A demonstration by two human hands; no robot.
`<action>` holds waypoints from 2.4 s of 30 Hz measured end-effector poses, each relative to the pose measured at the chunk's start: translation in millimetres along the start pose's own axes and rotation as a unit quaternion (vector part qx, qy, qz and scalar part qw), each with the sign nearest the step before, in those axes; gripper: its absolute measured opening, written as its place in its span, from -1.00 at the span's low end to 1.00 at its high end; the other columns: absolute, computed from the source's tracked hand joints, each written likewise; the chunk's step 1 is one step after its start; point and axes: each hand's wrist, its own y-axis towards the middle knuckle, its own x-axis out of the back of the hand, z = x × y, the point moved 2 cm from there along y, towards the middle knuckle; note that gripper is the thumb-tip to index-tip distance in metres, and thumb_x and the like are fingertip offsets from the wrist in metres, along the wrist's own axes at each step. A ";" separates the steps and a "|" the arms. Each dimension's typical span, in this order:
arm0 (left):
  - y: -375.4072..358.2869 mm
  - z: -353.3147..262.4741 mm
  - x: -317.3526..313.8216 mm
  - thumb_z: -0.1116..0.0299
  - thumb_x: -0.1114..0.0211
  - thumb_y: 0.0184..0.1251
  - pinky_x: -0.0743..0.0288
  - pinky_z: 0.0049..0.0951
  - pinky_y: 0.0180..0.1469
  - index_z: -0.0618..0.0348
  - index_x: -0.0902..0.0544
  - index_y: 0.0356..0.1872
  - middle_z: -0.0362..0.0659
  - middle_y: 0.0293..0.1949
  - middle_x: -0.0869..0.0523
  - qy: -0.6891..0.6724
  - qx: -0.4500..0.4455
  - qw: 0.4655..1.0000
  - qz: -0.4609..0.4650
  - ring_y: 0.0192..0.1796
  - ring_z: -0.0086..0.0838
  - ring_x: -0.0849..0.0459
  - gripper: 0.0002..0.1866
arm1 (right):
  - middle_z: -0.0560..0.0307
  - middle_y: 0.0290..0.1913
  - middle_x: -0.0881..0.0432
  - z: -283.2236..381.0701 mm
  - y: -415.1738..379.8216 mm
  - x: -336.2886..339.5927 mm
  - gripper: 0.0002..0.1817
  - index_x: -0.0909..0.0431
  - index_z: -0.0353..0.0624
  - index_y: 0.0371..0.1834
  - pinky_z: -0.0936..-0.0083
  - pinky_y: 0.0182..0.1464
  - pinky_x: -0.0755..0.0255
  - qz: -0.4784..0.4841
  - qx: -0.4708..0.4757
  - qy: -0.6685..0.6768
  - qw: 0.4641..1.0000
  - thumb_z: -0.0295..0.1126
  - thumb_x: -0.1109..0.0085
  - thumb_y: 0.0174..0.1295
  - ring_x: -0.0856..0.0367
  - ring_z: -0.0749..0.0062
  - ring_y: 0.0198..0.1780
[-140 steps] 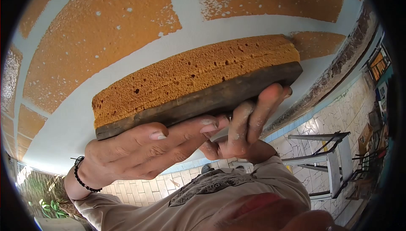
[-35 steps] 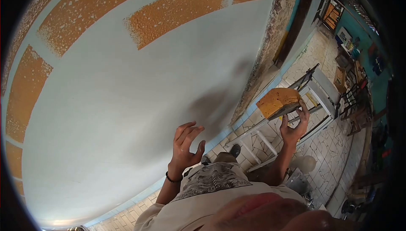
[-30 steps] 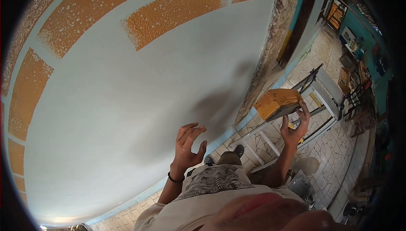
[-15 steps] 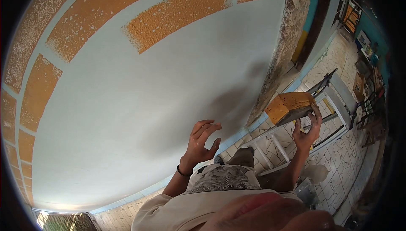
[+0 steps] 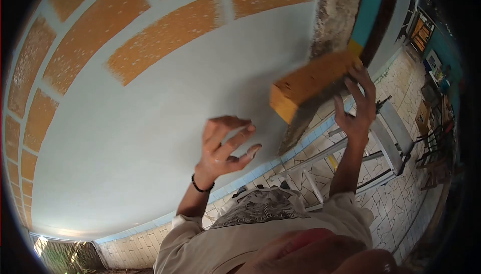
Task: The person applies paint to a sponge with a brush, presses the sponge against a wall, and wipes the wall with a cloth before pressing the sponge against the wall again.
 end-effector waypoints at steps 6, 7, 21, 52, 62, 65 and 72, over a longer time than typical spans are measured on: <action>101.9 -28.4 -8.3 -0.21 -0.62 0.04 -0.44 -0.17 0.32 -0.22 -0.72 0.05 -0.09 0.17 -0.75 0.298 -0.129 0.943 -0.065 0.31 -0.10 -0.56 -0.42 | 0.13 0.24 -0.64 -29.5 71.5 -19.1 -0.44 -0.72 0.02 0.18 0.03 0.40 -0.50 -0.033 0.070 0.020 0.997 -0.60 -0.40 0.02 -0.59 0.08 0.31; 111.5 -27.5 -12.0 -0.17 -0.64 0.02 -0.42 -0.18 0.37 -0.23 -0.75 0.06 -0.13 0.22 -0.73 0.329 -0.124 0.934 -0.058 0.35 -0.10 -0.53 -0.42 | 0.15 0.23 -0.65 -34.9 77.5 -23.6 -0.42 -0.73 0.04 0.18 0.04 0.40 -0.50 -0.047 0.078 0.030 0.995 -0.61 -0.39 0.01 -0.60 0.10 0.29; 158.4 -23.8 -26.5 0.04 -0.70 -0.04 -0.42 -0.25 0.38 -0.29 -0.80 0.00 -0.28 0.16 -0.81 0.482 -0.087 0.870 -0.064 0.38 -0.16 -0.51 -0.51 | 0.16 0.18 -0.71 -81.2 103.9 -67.9 -0.65 -0.75 -0.01 -0.08 0.16 0.32 -0.54 -0.179 0.069 0.172 0.966 -0.54 -0.52 0.02 -0.62 0.17 0.25; 166.9 12.9 -34.9 0.06 -0.59 0.24 -0.49 -0.07 0.28 -0.13 -0.72 0.13 -0.03 0.23 -0.73 0.529 -0.091 0.842 -0.049 0.33 -0.02 -0.51 -0.54 | -0.06 0.06 -0.60 -102.8 85.6 -128.4 -0.58 -0.74 -0.24 -0.18 0.24 0.02 -0.74 -0.277 -0.029 0.230 0.933 -0.31 -0.74 -0.05 -0.63 0.09 0.15; 165.9 17.8 -35.0 0.09 -0.59 0.20 -0.49 -0.08 0.30 -0.15 -0.75 0.10 -0.06 0.21 -0.75 0.533 -0.088 0.839 -0.059 0.33 -0.04 -0.53 -0.57 | -0.07 0.10 -0.60 -101.9 89.0 -126.6 -0.56 -0.73 -0.23 -0.16 0.26 0.01 -0.72 -0.269 -0.023 0.220 0.937 -0.35 -0.75 -0.09 -0.62 0.07 0.16; 167.7 17.9 -35.9 0.12 -0.63 0.14 -0.49 -0.11 0.32 -0.16 -0.76 0.09 -0.07 0.21 -0.76 0.531 -0.081 0.841 -0.062 0.34 -0.05 -0.52 -0.54 | -0.08 0.11 -0.60 -101.6 90.0 -128.4 -0.56 -0.73 -0.25 -0.17 0.27 0.00 -0.72 -0.278 -0.020 0.221 0.935 -0.38 -0.75 -0.10 -0.61 0.06 0.18; 169.3 17.2 -35.9 0.24 -0.73 -0.10 -0.47 -0.17 0.34 -0.18 -0.76 0.01 -0.14 0.22 -0.77 0.528 -0.046 0.846 -0.063 0.34 -0.09 -0.53 -0.46 | -0.10 0.13 -0.59 -99.0 90.4 -129.3 -0.57 -0.73 -0.27 -0.16 0.26 -0.01 -0.74 -0.278 -0.013 0.219 0.935 -0.45 -0.73 -0.10 -0.58 0.02 0.21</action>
